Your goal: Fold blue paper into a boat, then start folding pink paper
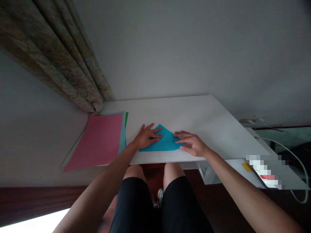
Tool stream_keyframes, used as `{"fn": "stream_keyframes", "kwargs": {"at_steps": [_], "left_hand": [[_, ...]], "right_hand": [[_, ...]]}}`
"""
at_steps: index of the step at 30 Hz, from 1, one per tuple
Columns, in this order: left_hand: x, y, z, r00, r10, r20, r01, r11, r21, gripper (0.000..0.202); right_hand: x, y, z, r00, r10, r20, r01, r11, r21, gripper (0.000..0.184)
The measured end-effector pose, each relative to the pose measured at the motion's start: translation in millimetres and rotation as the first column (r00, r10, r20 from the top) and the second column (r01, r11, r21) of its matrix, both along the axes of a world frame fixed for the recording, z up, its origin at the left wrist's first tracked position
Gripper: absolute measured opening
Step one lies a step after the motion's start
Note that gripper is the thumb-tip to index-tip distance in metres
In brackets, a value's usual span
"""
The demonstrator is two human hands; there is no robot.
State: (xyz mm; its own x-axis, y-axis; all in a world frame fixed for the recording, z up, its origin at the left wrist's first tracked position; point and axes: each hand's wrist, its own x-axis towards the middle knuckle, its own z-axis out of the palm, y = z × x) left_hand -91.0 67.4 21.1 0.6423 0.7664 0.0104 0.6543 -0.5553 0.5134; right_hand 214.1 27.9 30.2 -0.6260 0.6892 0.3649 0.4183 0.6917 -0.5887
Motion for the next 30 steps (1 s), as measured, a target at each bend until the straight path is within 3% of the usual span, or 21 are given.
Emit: {"fn": "stream_keyframes", "kwargs": {"at_steps": [3, 7, 11, 14, 20, 25, 30], "left_hand": [[-2.4, 2.3, -1.6, 1.0, 0.0, 0.029, 0.0, 1.0, -0.023, 0.03], [-2.4, 2.8, -2.8, 0.999, 0.011, 0.044, -0.009, 1.0, -0.03, 0.03], [-3.3, 3.0, -1.9, 0.999, 0.005, 0.051, -0.003, 0.999, -0.05, 0.031], [-6.1, 2.3, 1.0, 0.997, -0.029, 0.076, 0.033, 0.998, -0.055, 0.031], [-13.2, -0.1, 12.4, 0.986, -0.096, 0.134, 0.112, 0.987, -0.117, 0.042], [-19.1, 0.7, 16.4, 0.967, -0.172, 0.188, 0.199, 0.971, -0.134, 0.058], [-23.4, 1.8, 10.1, 0.928, -0.064, 0.367, 0.134, 0.977, -0.168, 0.056]], "right_hand": [[-1.1, -0.7, 1.5, 1.0, -0.003, -0.02, 0.002, 1.0, -0.012, 0.02], [-2.4, -0.6, 0.2, 1.0, -0.016, -0.024, 0.016, 1.0, -0.009, 0.03], [-3.9, 1.3, -4.8, 0.996, -0.02, -0.087, 0.019, 1.0, -0.004, 0.01], [-6.0, 1.5, -5.9, 0.988, -0.05, -0.147, 0.046, 0.998, -0.035, 0.014], [-9.3, -1.6, -1.2, 0.951, -0.286, -0.116, 0.258, 0.943, -0.213, 0.027], [-12.7, 3.5, -3.5, 0.875, -0.473, -0.104, 0.45, 0.873, -0.19, 0.03], [-18.3, 9.4, -7.6, 0.817, -0.556, -0.153, 0.527, 0.827, -0.196, 0.031]]}}
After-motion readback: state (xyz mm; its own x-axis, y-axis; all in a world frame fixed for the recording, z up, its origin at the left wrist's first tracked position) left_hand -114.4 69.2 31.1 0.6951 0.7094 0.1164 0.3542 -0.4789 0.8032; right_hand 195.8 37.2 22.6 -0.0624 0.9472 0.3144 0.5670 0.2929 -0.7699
